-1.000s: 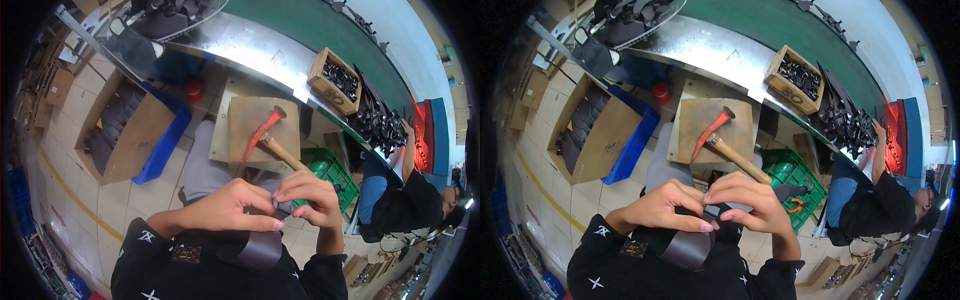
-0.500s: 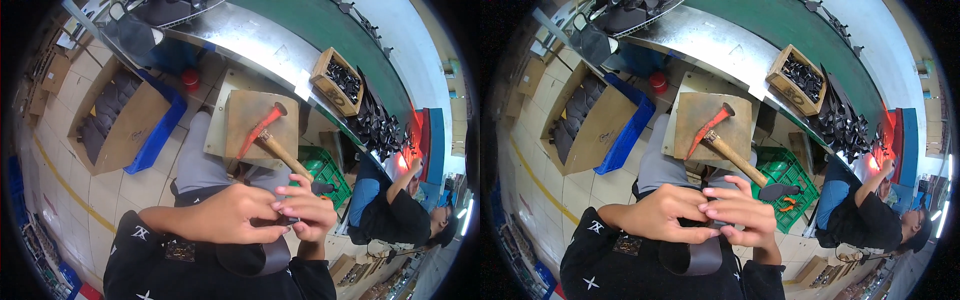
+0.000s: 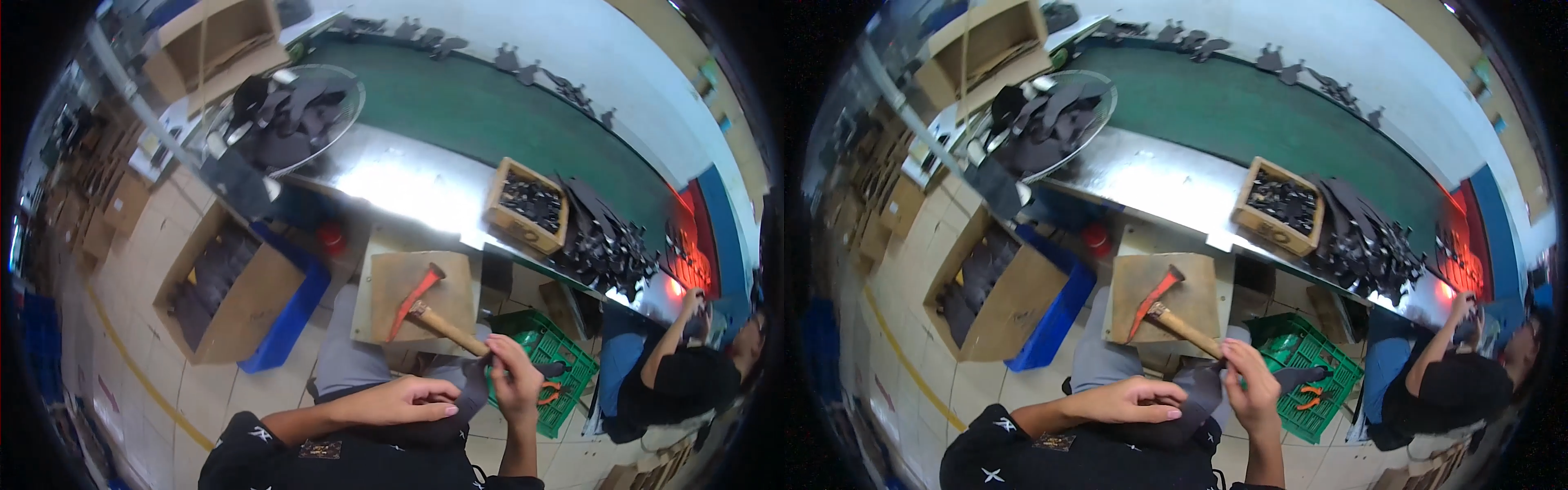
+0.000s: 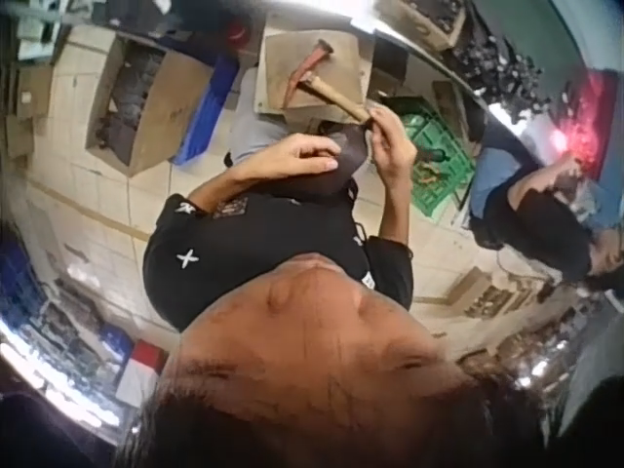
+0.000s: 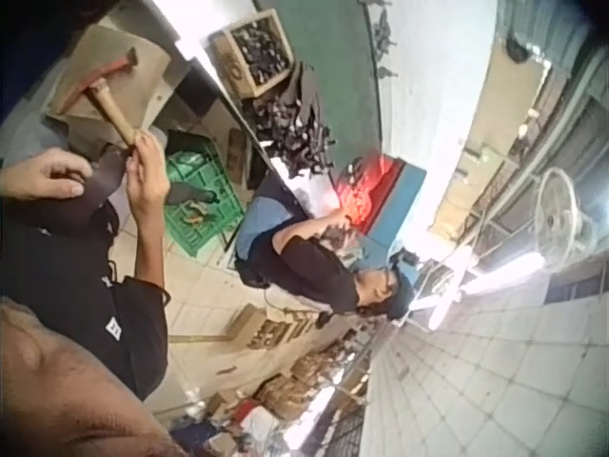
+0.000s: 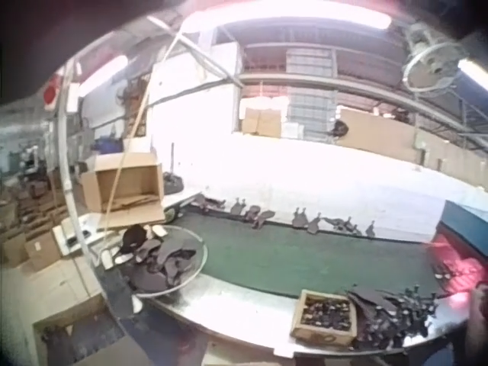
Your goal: The recorder uses a hammer and scissors to assemble and trim shoe upper components at a factory workbench.
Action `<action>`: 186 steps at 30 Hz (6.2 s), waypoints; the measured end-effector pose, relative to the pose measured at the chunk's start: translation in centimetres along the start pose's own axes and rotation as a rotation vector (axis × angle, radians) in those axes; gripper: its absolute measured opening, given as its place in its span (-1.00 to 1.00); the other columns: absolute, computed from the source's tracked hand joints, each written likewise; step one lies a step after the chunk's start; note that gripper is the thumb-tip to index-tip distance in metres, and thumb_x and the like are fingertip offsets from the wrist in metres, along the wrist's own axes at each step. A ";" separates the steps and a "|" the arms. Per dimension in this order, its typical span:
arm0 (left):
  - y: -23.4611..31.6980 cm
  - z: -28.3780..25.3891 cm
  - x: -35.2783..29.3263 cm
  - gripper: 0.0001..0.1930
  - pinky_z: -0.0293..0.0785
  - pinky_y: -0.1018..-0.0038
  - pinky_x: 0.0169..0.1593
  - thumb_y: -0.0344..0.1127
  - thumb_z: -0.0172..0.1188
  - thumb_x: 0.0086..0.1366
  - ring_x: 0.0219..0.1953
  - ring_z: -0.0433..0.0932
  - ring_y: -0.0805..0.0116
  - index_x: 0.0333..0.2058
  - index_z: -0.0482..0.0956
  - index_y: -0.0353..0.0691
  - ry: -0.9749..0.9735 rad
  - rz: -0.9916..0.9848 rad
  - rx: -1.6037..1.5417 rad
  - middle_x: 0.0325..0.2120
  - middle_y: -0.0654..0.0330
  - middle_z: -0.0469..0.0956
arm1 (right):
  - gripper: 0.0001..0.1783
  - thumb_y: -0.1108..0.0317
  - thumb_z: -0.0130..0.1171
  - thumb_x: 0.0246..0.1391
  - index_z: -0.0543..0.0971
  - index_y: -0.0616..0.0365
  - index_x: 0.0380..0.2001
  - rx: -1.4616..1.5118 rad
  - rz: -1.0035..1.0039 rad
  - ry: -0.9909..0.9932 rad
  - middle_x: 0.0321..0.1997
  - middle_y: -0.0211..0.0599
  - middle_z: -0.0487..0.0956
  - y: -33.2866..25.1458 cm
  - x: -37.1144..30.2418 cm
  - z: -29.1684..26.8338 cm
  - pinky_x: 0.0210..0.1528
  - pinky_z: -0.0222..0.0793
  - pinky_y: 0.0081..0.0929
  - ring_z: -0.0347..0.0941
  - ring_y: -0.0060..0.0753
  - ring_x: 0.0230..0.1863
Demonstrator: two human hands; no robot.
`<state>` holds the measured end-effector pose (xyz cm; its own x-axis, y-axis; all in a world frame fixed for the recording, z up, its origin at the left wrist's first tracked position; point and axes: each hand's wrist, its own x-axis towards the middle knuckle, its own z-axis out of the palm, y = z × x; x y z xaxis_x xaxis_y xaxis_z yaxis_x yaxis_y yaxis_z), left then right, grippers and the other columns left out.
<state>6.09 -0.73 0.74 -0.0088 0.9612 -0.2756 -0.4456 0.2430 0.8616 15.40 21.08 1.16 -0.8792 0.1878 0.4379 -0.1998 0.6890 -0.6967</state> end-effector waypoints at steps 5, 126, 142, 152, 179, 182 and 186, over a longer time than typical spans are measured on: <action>2.4 -0.1 -0.3 -0.61 0.44 0.66 -0.12 -0.34 0.29 0.31 -0.15 0.46 0.64 0.05 0.45 -0.33 0.182 0.108 0.043 -0.20 0.32 0.54 | -0.75 0.58 0.12 0.16 0.55 0.28 -0.07 0.288 0.134 -0.067 -0.05 -0.03 0.60 2.6 -0.2 3.0 -0.08 0.54 -0.39 0.60 -0.11 -0.10; 4.6 -8.4 4.4 -0.68 0.49 0.41 -0.14 -0.27 0.45 0.05 -0.30 0.60 0.17 -0.26 0.64 -0.31 1.250 0.648 1.026 -0.32 0.08 0.65 | -0.85 0.55 0.26 0.11 0.63 0.35 -0.22 0.692 0.375 0.199 -0.09 -0.14 0.66 -1.4 7.2 3.1 -0.62 0.17 -0.75 0.32 -0.81 -0.59; 0.3 -14.3 6.2 -0.72 0.46 0.26 -0.10 -0.29 0.47 -0.06 -0.24 0.61 0.08 -0.35 0.67 -0.24 1.074 0.763 0.969 -0.37 0.07 0.65 | -0.68 0.63 0.22 -0.06 0.60 0.29 -0.15 0.265 0.064 -0.131 -0.23 -0.03 0.62 2.6 10.9 8.5 -0.13 0.46 -0.39 0.58 0.00 -0.23; -0.3 -14.4 4.6 -0.62 0.36 0.30 0.07 -0.27 0.50 -0.01 -0.10 0.58 0.18 -0.23 0.61 -0.25 0.942 0.714 0.855 -0.23 0.17 0.64 | -0.62 0.66 0.17 -0.21 0.58 0.13 -0.23 -0.118 -0.098 -0.153 -0.15 -0.28 0.62 1.6 10.3 8.1 -0.26 0.49 -0.25 0.57 0.00 -0.25; 0.5 -13.9 4.3 -0.69 0.50 0.25 -0.10 -0.37 0.44 -0.08 -0.28 0.63 0.11 -0.28 0.67 -0.23 0.862 0.743 0.740 -0.38 0.03 0.65 | -0.59 0.62 0.14 -0.22 0.61 0.05 -0.21 -0.200 -0.062 -0.183 -0.08 -0.35 0.57 0.7 9.8 7.4 -0.32 0.47 -0.21 0.57 0.01 -0.30; 1.0 -14.1 4.1 -0.67 0.54 0.45 -0.23 -0.42 0.44 -0.03 -0.39 0.66 0.31 -0.22 0.68 -0.32 0.869 0.678 0.766 -0.39 0.10 0.69 | -0.59 0.62 0.13 -0.22 0.61 0.06 -0.21 -0.201 -0.043 -0.229 -0.08 -0.35 0.54 0.7 9.9 6.9 -0.32 0.46 -0.18 0.55 0.02 -0.32; 1.1 -13.9 4.2 -0.69 0.55 0.35 -0.27 -0.41 0.41 -0.05 -0.39 0.66 0.17 -0.25 0.70 -0.31 0.867 0.590 0.555 -0.43 -0.01 0.66 | -0.67 0.63 0.15 -0.18 0.63 0.10 -0.26 -0.181 -0.033 -0.220 -0.14 -0.29 0.54 0.1 10.4 6.8 -0.30 0.43 -0.24 0.54 -0.01 -0.32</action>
<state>-6.86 1.77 -5.34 -0.7814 0.5861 0.2140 0.2784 0.0206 0.9602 3.33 18.34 1.78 -0.9501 0.0205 0.3113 -0.1669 0.8095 -0.5629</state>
